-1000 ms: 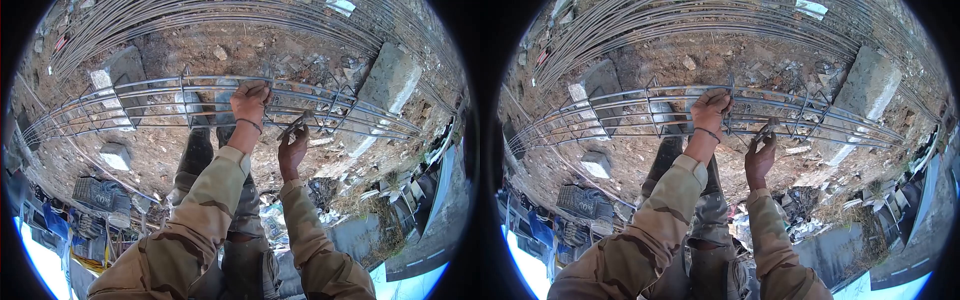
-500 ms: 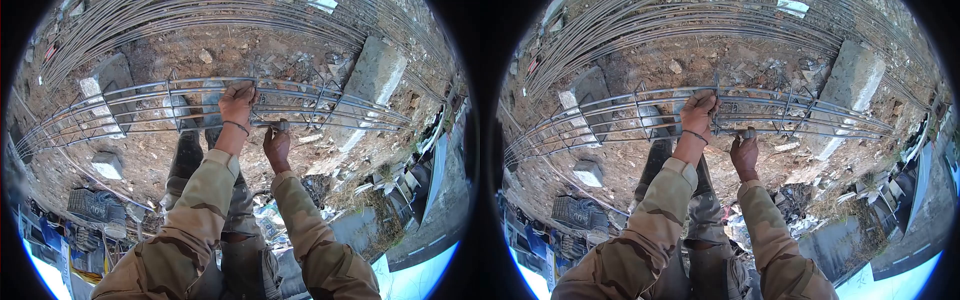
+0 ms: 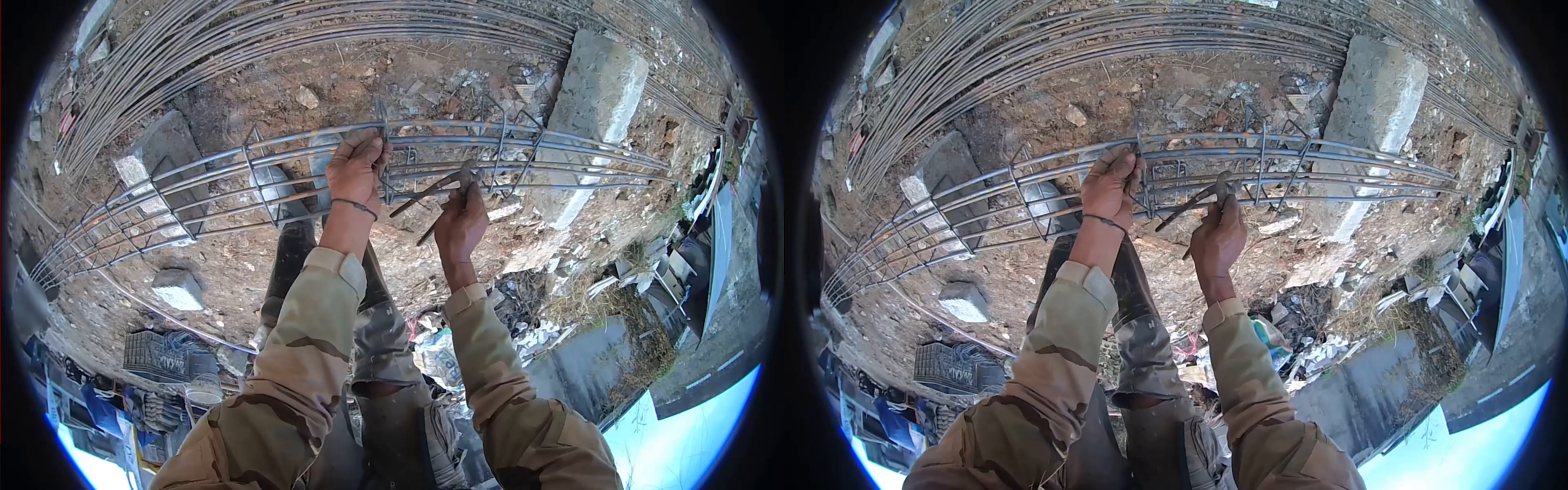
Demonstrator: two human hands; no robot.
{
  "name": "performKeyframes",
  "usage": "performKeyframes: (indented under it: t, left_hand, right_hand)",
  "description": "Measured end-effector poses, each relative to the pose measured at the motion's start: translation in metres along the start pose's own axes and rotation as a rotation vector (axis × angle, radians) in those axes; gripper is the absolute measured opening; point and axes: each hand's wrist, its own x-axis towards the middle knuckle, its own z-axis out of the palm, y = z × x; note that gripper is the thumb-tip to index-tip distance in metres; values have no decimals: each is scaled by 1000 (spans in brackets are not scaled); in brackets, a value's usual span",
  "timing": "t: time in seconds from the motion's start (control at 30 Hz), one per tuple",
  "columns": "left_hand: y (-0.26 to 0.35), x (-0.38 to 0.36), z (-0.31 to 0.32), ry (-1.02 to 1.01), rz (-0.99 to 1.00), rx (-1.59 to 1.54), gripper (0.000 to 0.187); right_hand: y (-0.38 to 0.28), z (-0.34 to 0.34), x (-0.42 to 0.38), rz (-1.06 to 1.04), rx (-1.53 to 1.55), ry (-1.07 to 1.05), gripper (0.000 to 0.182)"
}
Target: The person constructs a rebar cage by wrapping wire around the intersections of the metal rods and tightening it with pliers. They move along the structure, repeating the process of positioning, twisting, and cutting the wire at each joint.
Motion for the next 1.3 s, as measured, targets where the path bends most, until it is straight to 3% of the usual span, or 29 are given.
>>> performKeyframes:
  t: [0.03, 0.07, 0.13, 0.23, 0.27, 0.33, 0.37, 0.4, 0.47, 0.53, 0.6, 0.63, 0.8, 0.87, 0.93, 0.97, 1.03, 1.17, 1.23, 1.3]
  left_hand:
    - [0, 0, -1, 1, -15, -24, 23]
    - [0, -1, -2, 4, -18, -22, 23]
    - [-1, -2, 0, 6, -5, -18, 24]
    - [-4, 0, -5, -43, -1, 1, 24]
    - [-3, -1, -5, -38, 4, 2, 24]
    - [-3, -4, -2, -13, -39, -79, 24]
    - [-2, -5, 0, -8, -49, -107, 23]
    - [-6, -3, -1, 3, -43, -110, 23]
    - [-16, 2, -2, 30, -10, -125, 23]
    - [-16, 1, 2, 67, 6, -123, 23]
    - [-17, 1, 6, 106, -14, -141, 23]
    - [-17, 2, 8, 124, -4, -147, 22]
    - [-10, -1, 16, 159, -4, -226, 19]
    - [-9, -4, 16, 148, -13, -177, 18]
    - [-15, -4, 16, 155, -9, -213, 17]
    - [-17, -4, 17, 166, -1, -226, 18]
    - [-12, -5, 20, 173, 8, -241, 19]
    - [-10, -6, 18, 138, 7, -238, 24]
    - [-11, -5, 19, 127, 14, -225, 25]
    - [-8, -4, 21, 145, 56, -126, 23]
  right_hand:
    - [1, -17, 16, 131, 73, 9, 25]
    - [9, -31, 36, 96, 63, 98, 24]
    - [22, -66, 78, 197, 128, 47, 31]
    - [44, -94, 129, 210, 520, -76, 35]
    - [73, -91, 145, 228, 495, -116, 32]
    - [65, -83, 158, -4, 130, 13, 28]
    - [62, -85, 161, -299, -288, 146, 23]
    - [42, -90, 166, -636, -475, 370, 20]
    - [0, -85, 158, -533, -386, 501, 15]
    - [-51, -70, 140, -298, 37, 181, 14]
    - [-90, -42, 135, -183, 368, -272, 14]
    - [-103, -25, 138, -137, 344, -456, 17]
    - [-130, 45, 164, -222, -60, -802, 28]
    - [-131, 52, 165, -296, -20, -780, 27]
    - [-141, 52, 169, -577, -170, -697, 17]
    - [-146, 49, 171, -583, -176, -701, 17]
    - [-151, 41, 172, -364, -58, -864, 17]
    - [-124, 9, 151, -118, 264, -866, 13]
    - [-103, 15, 132, -16, 664, -718, 12]
    - [-93, 25, 119, -10, 722, -596, 13]
